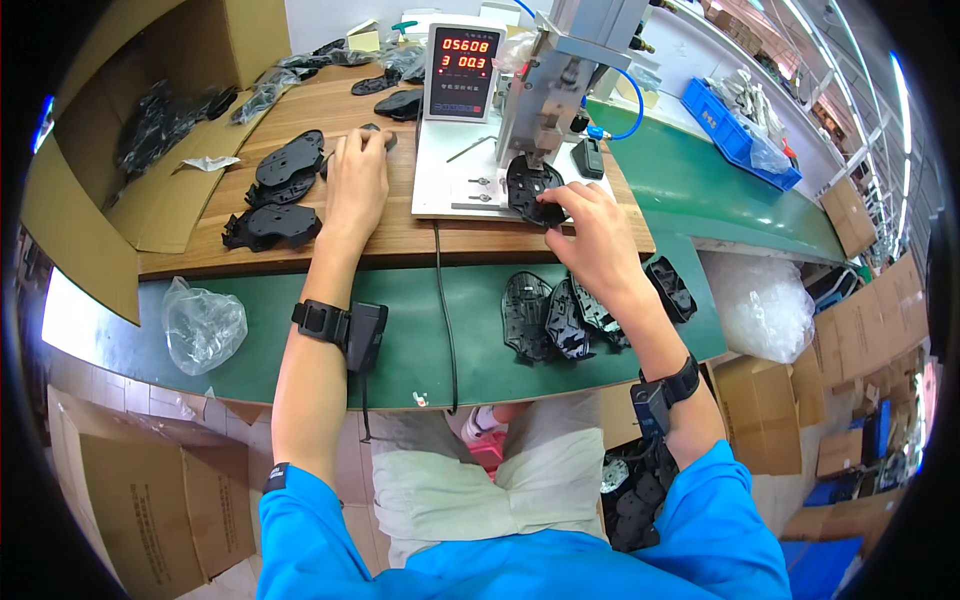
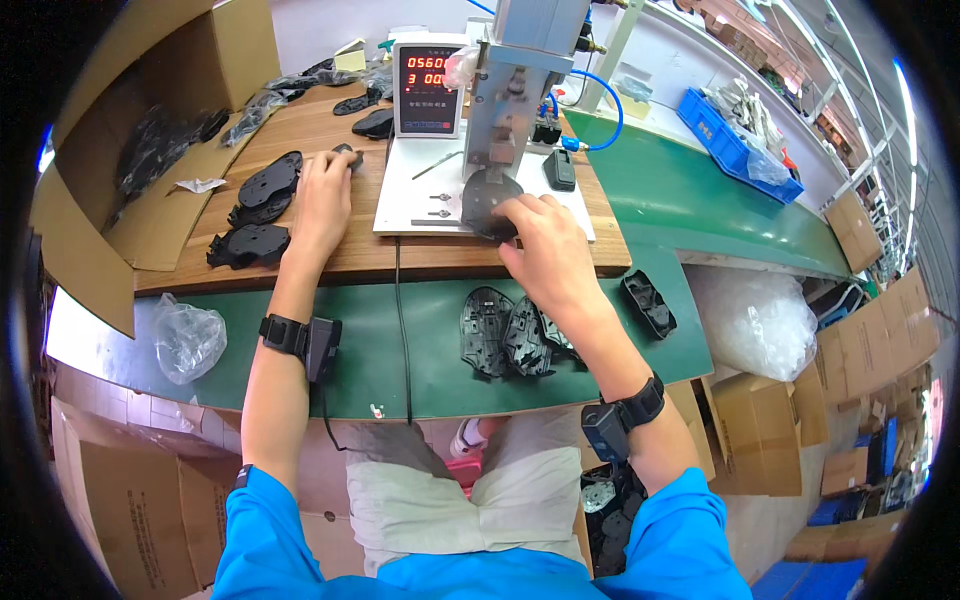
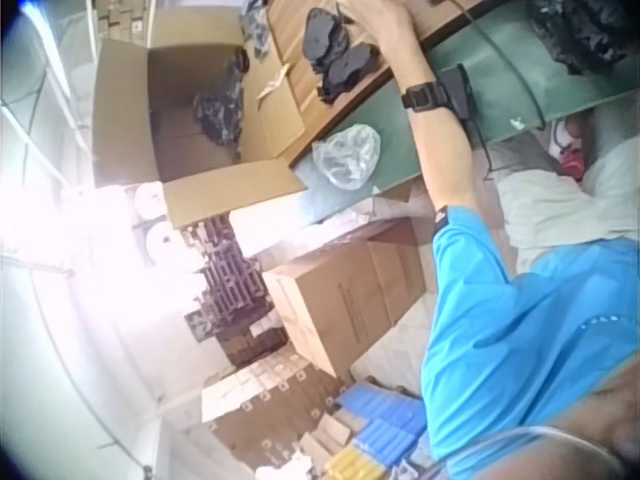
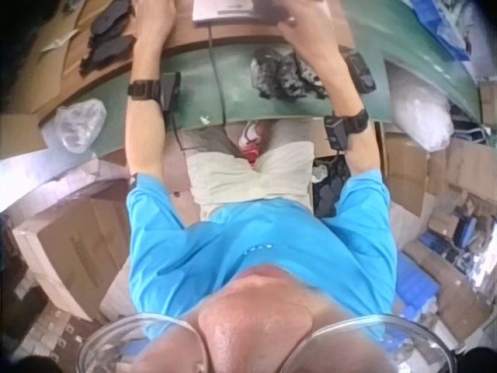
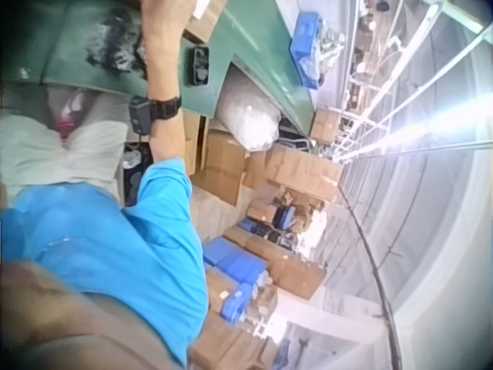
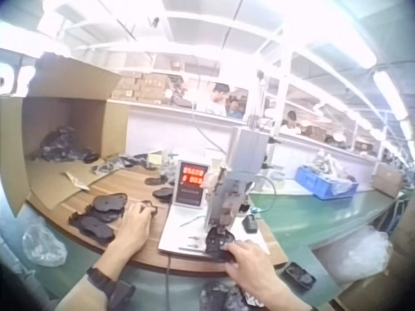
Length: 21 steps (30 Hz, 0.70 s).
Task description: Assembling small black plastic components using a pneumatic press at a factory workstation.
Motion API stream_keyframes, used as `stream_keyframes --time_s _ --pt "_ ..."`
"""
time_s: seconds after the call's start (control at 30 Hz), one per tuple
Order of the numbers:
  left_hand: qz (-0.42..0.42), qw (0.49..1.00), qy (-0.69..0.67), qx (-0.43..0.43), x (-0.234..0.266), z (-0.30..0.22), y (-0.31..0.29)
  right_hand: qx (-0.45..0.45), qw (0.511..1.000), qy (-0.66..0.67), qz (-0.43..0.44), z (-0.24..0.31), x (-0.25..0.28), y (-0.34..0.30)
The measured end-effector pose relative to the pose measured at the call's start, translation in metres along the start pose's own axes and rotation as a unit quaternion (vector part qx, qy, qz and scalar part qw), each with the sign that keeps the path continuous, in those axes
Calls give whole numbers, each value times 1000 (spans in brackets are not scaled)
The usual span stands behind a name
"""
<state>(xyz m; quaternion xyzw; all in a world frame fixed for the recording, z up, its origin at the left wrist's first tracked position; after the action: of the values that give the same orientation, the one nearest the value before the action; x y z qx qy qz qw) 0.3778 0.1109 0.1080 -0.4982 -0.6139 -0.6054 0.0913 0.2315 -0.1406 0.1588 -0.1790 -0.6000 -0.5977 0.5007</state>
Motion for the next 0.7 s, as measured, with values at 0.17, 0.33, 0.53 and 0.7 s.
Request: stream_keyframes --time_s 0.17,0.33,0.53,0.7 --pt "-130 974 -127 138 42 -9 5 4 1000 -7 -2 -3 2 -3" --pt "-203 963 -151 94 55 -8 8 12 1000 -3 -8 -2 3 5" --pt "-168 958 -213 87 48 -23 8 10 1000 -2 -8 -3 2 4" --pt "-116 974 -190 38 43 -52 8 15 1000 -8 -10 -1 3 4"
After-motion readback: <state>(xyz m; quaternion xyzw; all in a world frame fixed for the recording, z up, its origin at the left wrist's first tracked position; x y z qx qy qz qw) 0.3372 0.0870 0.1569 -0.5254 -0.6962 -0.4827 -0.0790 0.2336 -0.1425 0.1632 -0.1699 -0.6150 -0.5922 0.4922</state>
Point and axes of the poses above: each hand's wrist, its own y-axis towards the middle knuckle, its own x-axis out of the back of the hand, z = x × y, the point moved 10 cm from there along y, towards the middle knuckle
